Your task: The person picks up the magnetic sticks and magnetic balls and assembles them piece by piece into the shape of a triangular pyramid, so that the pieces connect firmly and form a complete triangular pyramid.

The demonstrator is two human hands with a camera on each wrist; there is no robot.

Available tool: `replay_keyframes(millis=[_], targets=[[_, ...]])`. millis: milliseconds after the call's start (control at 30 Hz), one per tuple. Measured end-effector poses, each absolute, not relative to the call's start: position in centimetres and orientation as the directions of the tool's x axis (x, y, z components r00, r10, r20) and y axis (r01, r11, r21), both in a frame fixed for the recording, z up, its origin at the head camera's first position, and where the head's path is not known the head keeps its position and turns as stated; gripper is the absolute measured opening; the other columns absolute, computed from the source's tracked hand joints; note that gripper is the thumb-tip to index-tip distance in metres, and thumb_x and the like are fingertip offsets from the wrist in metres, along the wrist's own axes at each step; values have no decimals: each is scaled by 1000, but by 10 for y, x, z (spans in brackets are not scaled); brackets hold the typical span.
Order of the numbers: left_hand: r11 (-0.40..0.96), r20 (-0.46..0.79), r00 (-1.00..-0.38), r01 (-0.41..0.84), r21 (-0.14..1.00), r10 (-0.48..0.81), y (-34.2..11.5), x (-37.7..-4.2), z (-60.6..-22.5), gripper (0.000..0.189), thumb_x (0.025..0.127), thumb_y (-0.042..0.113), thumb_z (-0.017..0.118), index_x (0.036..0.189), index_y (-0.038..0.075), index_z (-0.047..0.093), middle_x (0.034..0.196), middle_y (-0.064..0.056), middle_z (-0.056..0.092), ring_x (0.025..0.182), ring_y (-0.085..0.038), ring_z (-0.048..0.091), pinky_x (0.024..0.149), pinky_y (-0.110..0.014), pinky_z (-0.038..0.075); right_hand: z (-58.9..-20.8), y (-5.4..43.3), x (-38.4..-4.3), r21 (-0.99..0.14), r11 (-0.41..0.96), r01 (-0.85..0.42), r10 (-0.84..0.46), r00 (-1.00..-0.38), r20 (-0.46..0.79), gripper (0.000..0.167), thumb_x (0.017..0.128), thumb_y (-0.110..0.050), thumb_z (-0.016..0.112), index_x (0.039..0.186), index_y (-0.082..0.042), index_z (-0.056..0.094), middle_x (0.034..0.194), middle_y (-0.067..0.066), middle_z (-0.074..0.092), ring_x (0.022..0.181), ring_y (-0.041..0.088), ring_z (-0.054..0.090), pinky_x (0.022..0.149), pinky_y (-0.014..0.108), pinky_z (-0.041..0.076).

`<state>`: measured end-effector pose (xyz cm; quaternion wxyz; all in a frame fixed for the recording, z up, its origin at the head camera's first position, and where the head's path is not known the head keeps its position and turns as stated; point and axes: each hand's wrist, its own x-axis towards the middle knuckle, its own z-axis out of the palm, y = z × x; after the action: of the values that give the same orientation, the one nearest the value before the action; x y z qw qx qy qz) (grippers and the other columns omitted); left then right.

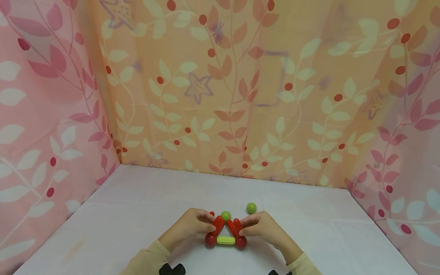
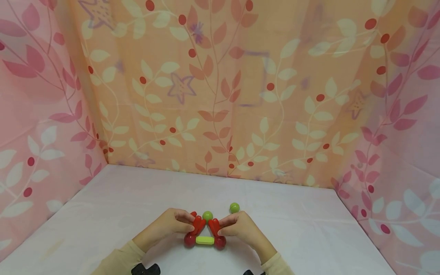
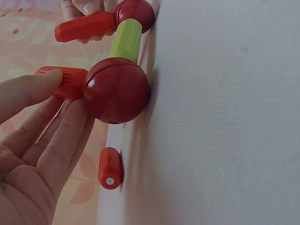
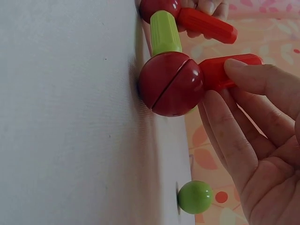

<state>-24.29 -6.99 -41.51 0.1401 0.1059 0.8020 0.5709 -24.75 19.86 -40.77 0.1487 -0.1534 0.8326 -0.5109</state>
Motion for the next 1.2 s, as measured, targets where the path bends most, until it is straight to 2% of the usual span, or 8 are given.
replay_keyframes(millis=[433,667,867,1033,1200], targets=[[329,-82,-938,35,944,337,-75,-245,-411,23,83,11,77,105,2,74,106,-8,74,93,-13,64,82,-31,57,-407,198,-244,-900,427,-90,-385,-918,-91,28,81,-10,78,107,0,76,102,10,77,86,11,68,77,30,59],[352,-57,-974,24,936,218,-93,-255,-405,26,87,13,74,110,1,73,103,-8,75,89,-15,68,84,-35,58,-405,201,-245,-895,439,-83,-378,-920,-100,30,82,-15,80,109,-4,75,103,8,76,88,12,67,79,30,58],[399,-37,-990,22,917,139,-97,-266,-410,26,84,9,76,108,-1,73,98,-8,75,86,-14,67,81,-33,58,-406,207,-250,-908,413,-69,-366,-926,-96,35,85,-25,78,114,-5,74,109,8,75,92,13,69,83,32,59],[431,-88,-990,-33,902,109,-89,-275,-416,24,82,9,78,105,1,74,96,-5,73,80,-14,65,79,-32,59,-409,209,-251,-922,385,-45,-357,-928,-104,37,87,-22,77,115,1,71,110,11,75,91,12,69,83,33,60],[492,-122,-987,-56,869,103,-83,-281,-420,24,80,10,80,102,5,75,95,-4,72,81,-15,63,76,-30,58,-411,208,-252,-923,383,-26,-350,-929,-119,36,86,-21,77,114,1,72,110,10,75,91,11,69,84,34,60]])
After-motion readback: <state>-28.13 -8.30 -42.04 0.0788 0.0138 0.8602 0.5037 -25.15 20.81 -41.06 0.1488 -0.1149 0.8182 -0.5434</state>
